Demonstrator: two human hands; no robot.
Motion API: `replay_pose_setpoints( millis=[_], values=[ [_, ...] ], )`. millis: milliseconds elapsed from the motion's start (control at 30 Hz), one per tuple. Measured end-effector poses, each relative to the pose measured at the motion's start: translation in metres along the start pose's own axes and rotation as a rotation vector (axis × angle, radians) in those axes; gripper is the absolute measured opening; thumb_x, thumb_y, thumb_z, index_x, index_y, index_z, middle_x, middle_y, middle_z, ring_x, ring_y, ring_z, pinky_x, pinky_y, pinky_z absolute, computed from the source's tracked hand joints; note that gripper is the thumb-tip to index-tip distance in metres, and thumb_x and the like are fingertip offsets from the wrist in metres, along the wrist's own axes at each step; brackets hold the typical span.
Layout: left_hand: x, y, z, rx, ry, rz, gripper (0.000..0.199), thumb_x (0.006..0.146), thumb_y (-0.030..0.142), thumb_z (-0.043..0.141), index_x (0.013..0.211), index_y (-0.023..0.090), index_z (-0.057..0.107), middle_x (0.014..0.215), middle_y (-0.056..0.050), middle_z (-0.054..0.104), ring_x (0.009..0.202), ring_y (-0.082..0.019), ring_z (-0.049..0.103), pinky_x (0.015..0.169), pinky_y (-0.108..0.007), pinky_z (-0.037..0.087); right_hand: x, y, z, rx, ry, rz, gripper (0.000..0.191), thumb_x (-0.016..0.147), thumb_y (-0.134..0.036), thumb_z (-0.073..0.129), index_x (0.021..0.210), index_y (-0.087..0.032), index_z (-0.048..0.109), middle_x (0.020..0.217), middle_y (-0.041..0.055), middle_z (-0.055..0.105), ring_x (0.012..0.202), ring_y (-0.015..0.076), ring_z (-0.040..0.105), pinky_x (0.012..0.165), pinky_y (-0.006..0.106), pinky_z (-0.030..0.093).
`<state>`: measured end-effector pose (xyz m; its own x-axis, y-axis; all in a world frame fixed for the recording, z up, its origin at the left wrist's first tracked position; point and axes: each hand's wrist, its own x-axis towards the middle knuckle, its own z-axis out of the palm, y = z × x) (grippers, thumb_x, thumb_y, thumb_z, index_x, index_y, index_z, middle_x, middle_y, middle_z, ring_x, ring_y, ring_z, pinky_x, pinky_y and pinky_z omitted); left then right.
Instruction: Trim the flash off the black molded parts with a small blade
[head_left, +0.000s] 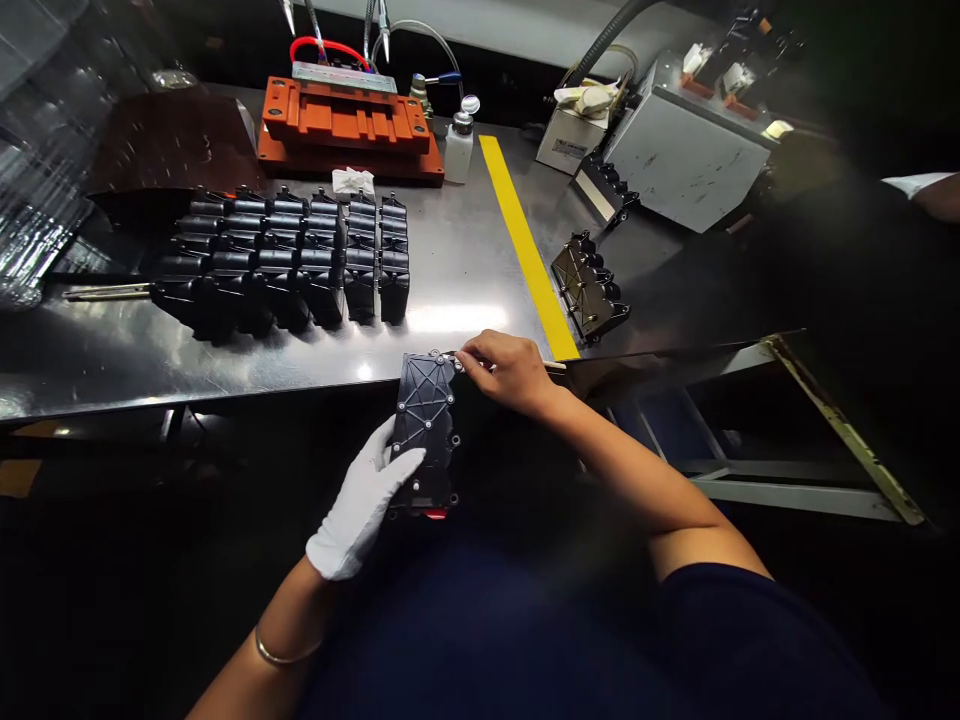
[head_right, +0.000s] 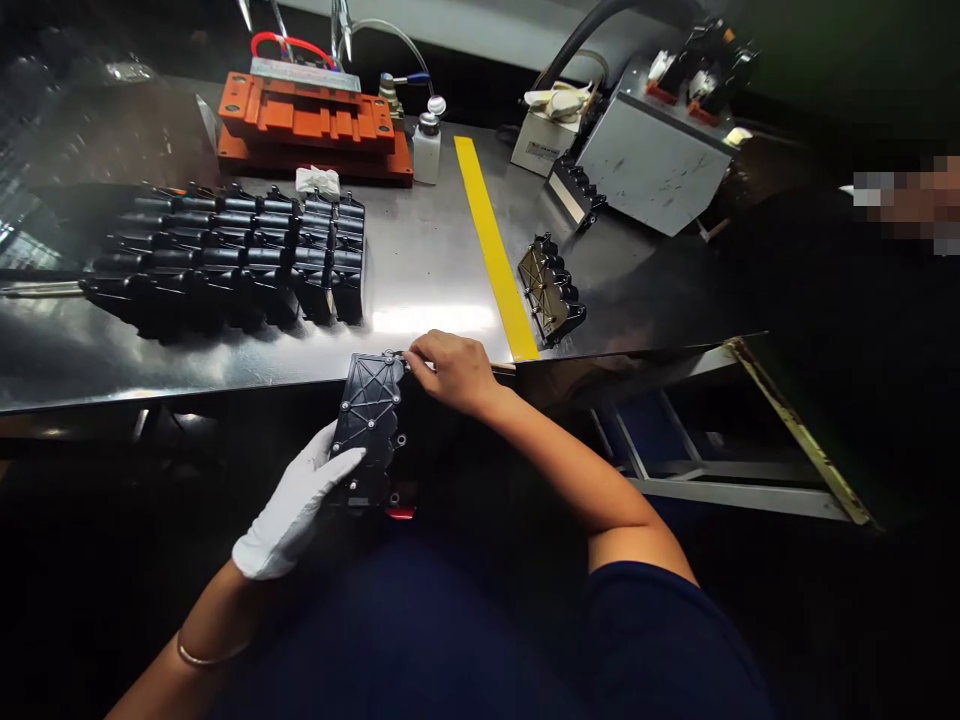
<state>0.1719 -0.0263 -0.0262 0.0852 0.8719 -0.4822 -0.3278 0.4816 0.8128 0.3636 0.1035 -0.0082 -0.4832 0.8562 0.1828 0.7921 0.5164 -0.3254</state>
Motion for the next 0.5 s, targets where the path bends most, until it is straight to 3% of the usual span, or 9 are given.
replay_pose_setpoints(
  millis=[267, 500],
  values=[
    [0.001, -0.004, -0.002, -0.027, -0.017, 0.0, 0.077, 0.075, 0.04, 0.074, 0.14, 0.012, 0.044, 0.122, -0.016, 0.067, 0.112, -0.033, 0.063, 0.097, -0.047, 0.049, -0.008, 0.002, 0.005, -0.023, 0.043, -0.036, 0.029, 0.094, -0.034, 0.048, 0.082, -0.018, 0.068, 0.079, 0.0056, 0.07, 0.07, 0.0146, 0.059, 0.064, 0.026, 0.035],
    [0.001, -0.003, -0.002, -0.021, -0.02, -0.001, 0.076, 0.074, 0.04, 0.075, 0.139, 0.014, 0.047, 0.123, -0.015, 0.067, 0.109, -0.031, 0.064, 0.095, -0.045, 0.05, -0.006, 0.007, 0.012, -0.061, 0.194, -0.102, 0.027, 0.093, -0.031, 0.051, 0.076, -0.018, 0.066, 0.071, 0.0038, 0.068, 0.065, 0.0136, 0.058, 0.06, 0.025, 0.034]
  ],
)
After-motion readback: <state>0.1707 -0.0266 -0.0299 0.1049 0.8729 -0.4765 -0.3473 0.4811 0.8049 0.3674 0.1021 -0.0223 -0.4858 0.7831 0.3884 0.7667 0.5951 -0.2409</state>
